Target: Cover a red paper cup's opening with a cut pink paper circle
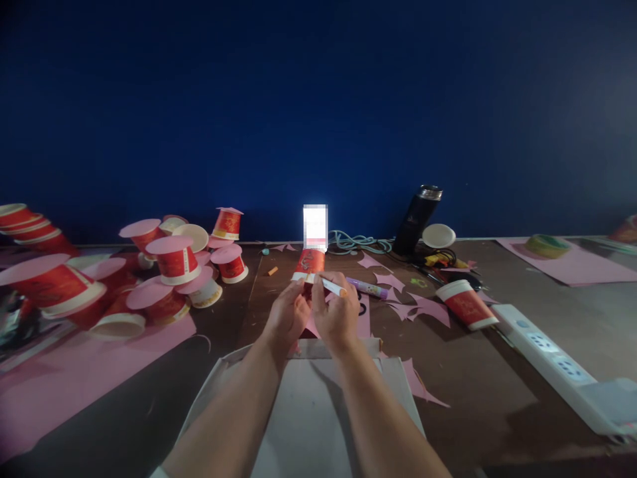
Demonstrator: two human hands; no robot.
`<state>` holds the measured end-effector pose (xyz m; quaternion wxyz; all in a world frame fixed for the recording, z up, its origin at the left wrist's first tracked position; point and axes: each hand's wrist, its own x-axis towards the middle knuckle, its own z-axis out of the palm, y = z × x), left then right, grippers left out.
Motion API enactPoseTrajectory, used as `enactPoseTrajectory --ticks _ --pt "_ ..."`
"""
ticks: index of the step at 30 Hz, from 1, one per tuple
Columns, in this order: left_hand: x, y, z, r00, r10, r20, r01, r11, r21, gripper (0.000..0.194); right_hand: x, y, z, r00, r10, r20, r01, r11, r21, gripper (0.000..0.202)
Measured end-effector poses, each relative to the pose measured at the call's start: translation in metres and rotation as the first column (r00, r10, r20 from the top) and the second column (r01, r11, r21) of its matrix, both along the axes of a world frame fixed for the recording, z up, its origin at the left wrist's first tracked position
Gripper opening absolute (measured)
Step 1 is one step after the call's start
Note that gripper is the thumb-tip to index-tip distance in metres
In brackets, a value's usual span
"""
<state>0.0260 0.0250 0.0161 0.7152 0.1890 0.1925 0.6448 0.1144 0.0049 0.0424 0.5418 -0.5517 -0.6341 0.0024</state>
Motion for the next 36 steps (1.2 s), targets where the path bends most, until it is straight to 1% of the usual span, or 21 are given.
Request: enactPoseTrajectory --ticks 7,13,20,25,29,32,36 --pt "0.0000 0.0014 -0.0008 1.000 0.025 0.011 -0.024 0.999 -0.026 0.023 -0.0010 -0.0018 0.0024 1.000 0.001 0.031 0.000 1.000 -0.012 0.022" --pt "-0.0001 0.0020 -0.0011 0.999 0.046 0.008 -0.045 0.998 -0.040 0.019 -0.0015 -0.0013 0.0005 0.999 0.013 0.038 -0.012 1.000 -0.023 0.022" --pt "-0.0002 0.0033 -0.0013 0.999 0.042 0.001 -0.042 0.998 -0.055 0.023 -0.0027 -0.0003 -0.0013 0.999 -0.012 0.035 0.011 1.000 0.026 0.022" --pt "0.0001 0.0025 -0.0014 0.999 0.033 0.011 -0.033 0.998 -0.060 0.019 -0.0031 0.0009 -0.0003 1.000 -0.004 -0.006 0.004 0.998 0.064 0.022" --pt "0.0006 0.0018 -0.0004 0.999 0.043 0.014 -0.042 0.997 -0.059 0.016 -0.0028 0.0011 0.0000 1.000 0.009 -0.008 -0.009 0.997 0.078 0.021" --pt "0.0002 0.0018 0.0004 0.998 0.057 0.018 -0.056 0.996 -0.064 0.016 -0.0023 0.0010 -0.0002 1.000 0.007 0.001 -0.007 0.997 0.073 0.022" --pt "-0.0011 0.0019 0.0016 0.997 0.081 0.009 -0.080 0.994 -0.079 0.018 -0.0017 0.0010 -0.0002 1.000 -0.016 0.021 0.015 0.999 0.034 0.025"
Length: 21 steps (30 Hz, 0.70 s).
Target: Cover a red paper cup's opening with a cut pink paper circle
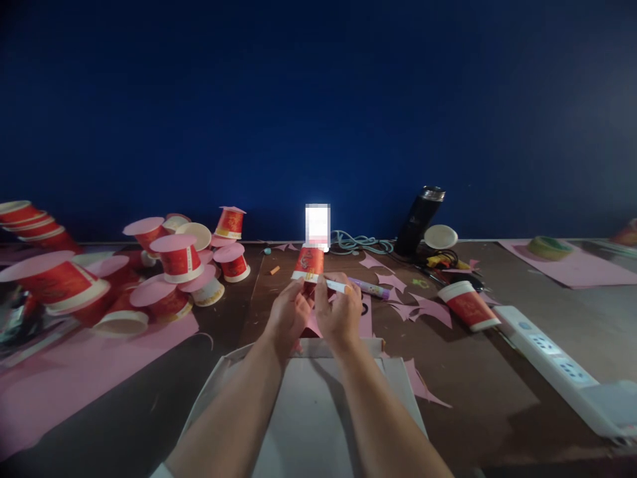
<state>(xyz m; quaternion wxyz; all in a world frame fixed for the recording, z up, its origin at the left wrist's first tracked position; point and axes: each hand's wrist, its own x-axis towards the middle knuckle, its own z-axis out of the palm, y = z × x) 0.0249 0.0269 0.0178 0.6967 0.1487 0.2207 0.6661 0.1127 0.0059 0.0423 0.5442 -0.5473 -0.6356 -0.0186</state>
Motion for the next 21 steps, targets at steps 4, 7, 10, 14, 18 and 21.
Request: enactPoseTrajectory --ticks 4,7,10,14,18,21 --pt "-0.0006 -0.0003 0.0011 1.000 -0.012 -0.002 0.012 1.000 -0.011 0.017 -0.0002 0.0002 0.0001 1.000 -0.022 0.003 0.022 1.000 -0.014 0.025" --pt "-0.0005 -0.0001 0.0008 1.000 -0.020 0.021 0.020 1.000 -0.006 0.015 -0.0005 0.0003 0.0000 1.000 -0.004 -0.010 0.004 1.000 0.021 0.024" --pt "-0.0003 0.0003 -0.0005 0.999 -0.024 0.028 0.024 1.000 0.004 0.015 -0.0005 0.0001 0.0003 1.000 0.018 -0.012 -0.018 0.999 0.033 0.024" --pt "-0.0003 0.0001 -0.0010 0.999 -0.035 0.027 0.035 0.999 0.006 0.015 -0.0007 -0.0009 0.0019 1.000 -0.005 -0.002 0.005 1.000 0.003 0.023" --pt "-0.0004 -0.0012 0.0016 0.999 -0.033 0.018 0.033 0.999 0.000 0.018 -0.0012 -0.0012 0.0026 0.999 0.026 -0.019 -0.026 0.999 0.026 0.023" --pt "-0.0004 -0.0017 0.0030 0.999 -0.032 0.020 0.033 0.999 -0.009 0.014 -0.0013 -0.0007 0.0014 0.998 0.057 -0.028 -0.056 0.997 0.046 0.023"
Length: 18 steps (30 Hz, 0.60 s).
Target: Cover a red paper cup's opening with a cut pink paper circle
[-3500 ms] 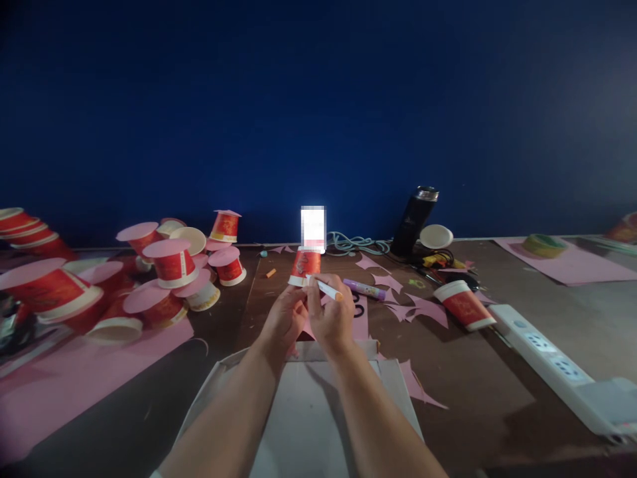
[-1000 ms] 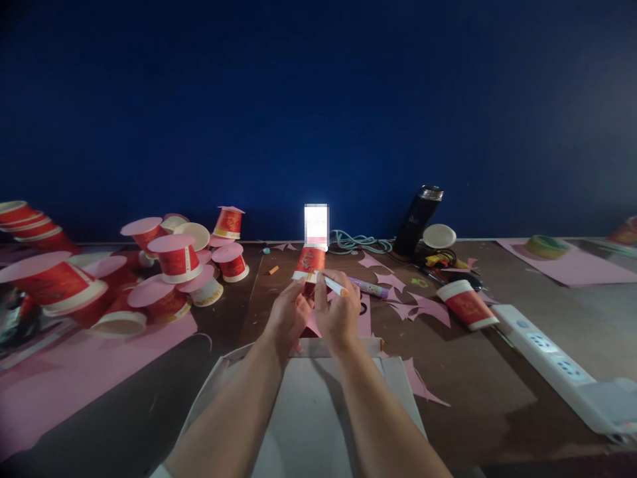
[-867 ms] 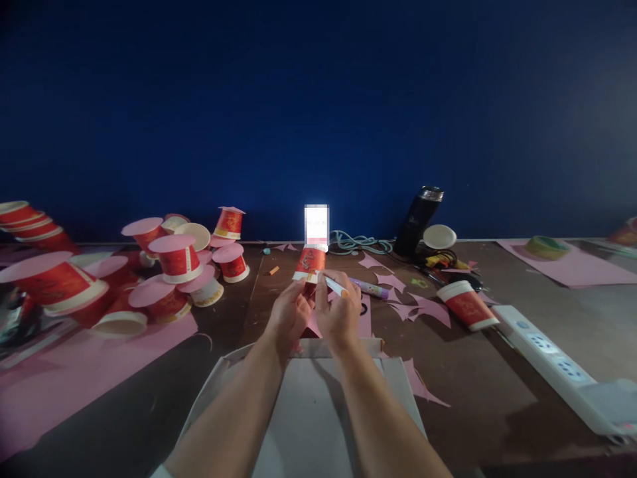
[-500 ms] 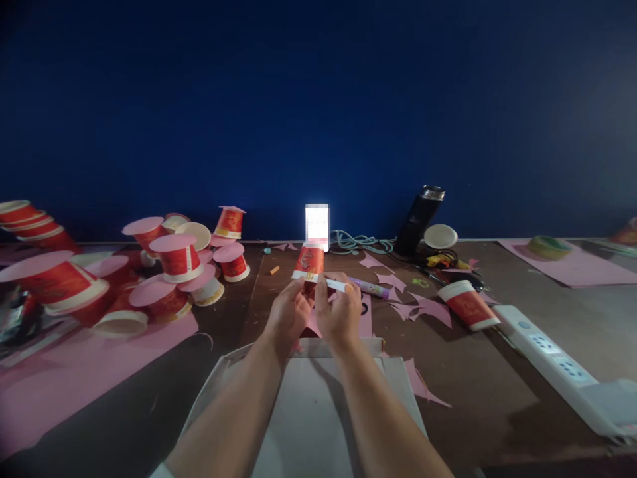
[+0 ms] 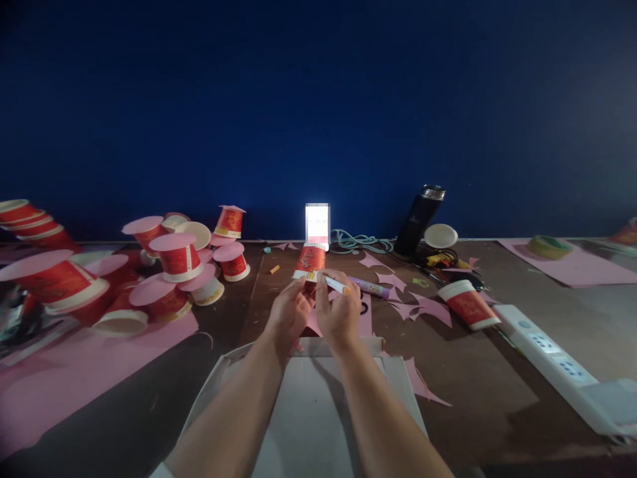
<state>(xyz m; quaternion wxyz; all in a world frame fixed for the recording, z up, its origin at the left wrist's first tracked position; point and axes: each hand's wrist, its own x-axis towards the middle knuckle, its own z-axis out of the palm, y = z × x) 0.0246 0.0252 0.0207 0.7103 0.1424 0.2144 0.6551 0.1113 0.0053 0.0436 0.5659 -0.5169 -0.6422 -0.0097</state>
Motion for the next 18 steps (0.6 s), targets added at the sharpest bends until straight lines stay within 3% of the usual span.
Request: enactPoseTrajectory --ticks 7,14,18 --pt "0.0007 0.0014 -0.0021 1.000 0.009 0.016 -0.009 1.000 0.021 0.014 -0.0001 0.0012 -0.0015 0.999 0.034 0.005 -0.034 0.999 0.010 0.026" --pt "0.0010 0.0010 -0.0024 1.000 0.023 0.017 -0.023 1.000 0.002 0.017 0.0015 -0.0007 0.0026 0.998 -0.054 0.013 0.055 0.997 -0.056 0.028" --pt "0.0009 0.0011 -0.0017 1.000 0.010 0.016 -0.010 1.000 0.007 0.016 0.0004 -0.0004 0.0020 0.999 -0.034 0.004 0.034 0.999 -0.020 0.026"
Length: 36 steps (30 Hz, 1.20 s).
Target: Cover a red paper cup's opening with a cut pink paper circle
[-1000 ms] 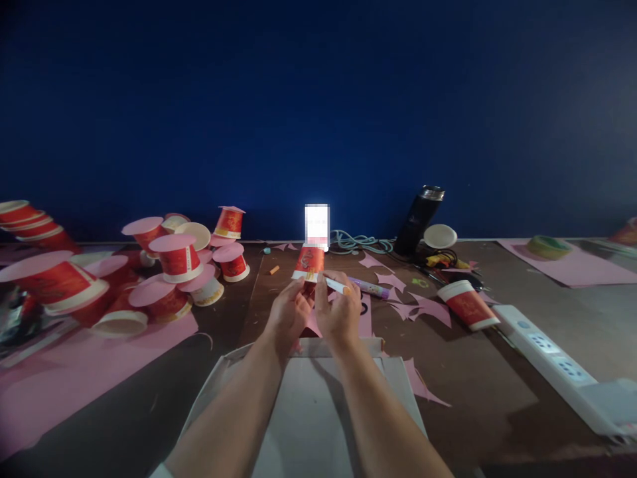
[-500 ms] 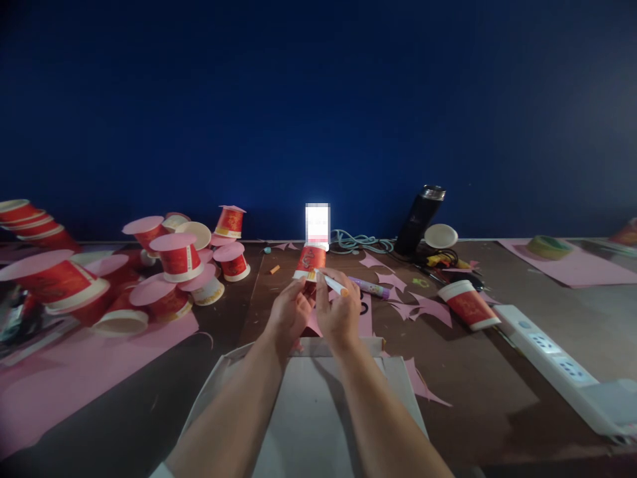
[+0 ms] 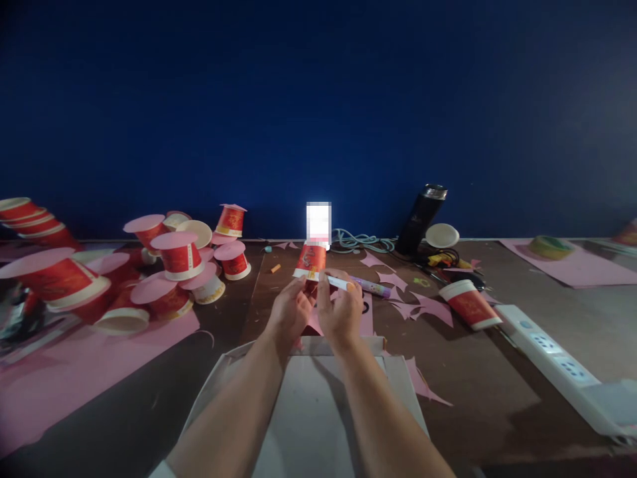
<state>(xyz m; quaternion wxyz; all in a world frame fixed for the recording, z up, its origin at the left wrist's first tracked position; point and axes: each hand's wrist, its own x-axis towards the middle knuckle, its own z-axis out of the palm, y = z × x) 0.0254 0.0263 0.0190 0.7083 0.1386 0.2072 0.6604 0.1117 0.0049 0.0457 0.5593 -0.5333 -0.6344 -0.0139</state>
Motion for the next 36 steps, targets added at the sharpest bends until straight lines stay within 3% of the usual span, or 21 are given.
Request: enactPoseTrajectory --ticks 18,31,36 --pt "0.0007 -0.0022 0.0057 1.000 0.026 -0.001 -0.026 1.000 -0.008 0.011 -0.0008 0.0023 -0.0025 0.998 0.061 -0.008 -0.061 0.997 0.045 0.025" --pt "0.0002 -0.0020 0.0029 0.999 0.015 -0.032 -0.014 0.999 0.032 0.010 -0.0009 0.0003 0.0001 0.999 0.032 0.014 -0.032 0.999 0.015 0.026" --pt "0.0002 -0.0022 0.0027 0.999 0.018 -0.035 -0.017 0.999 0.032 0.013 -0.0013 0.0006 -0.0022 0.998 -0.059 0.038 0.061 0.997 -0.050 0.031"
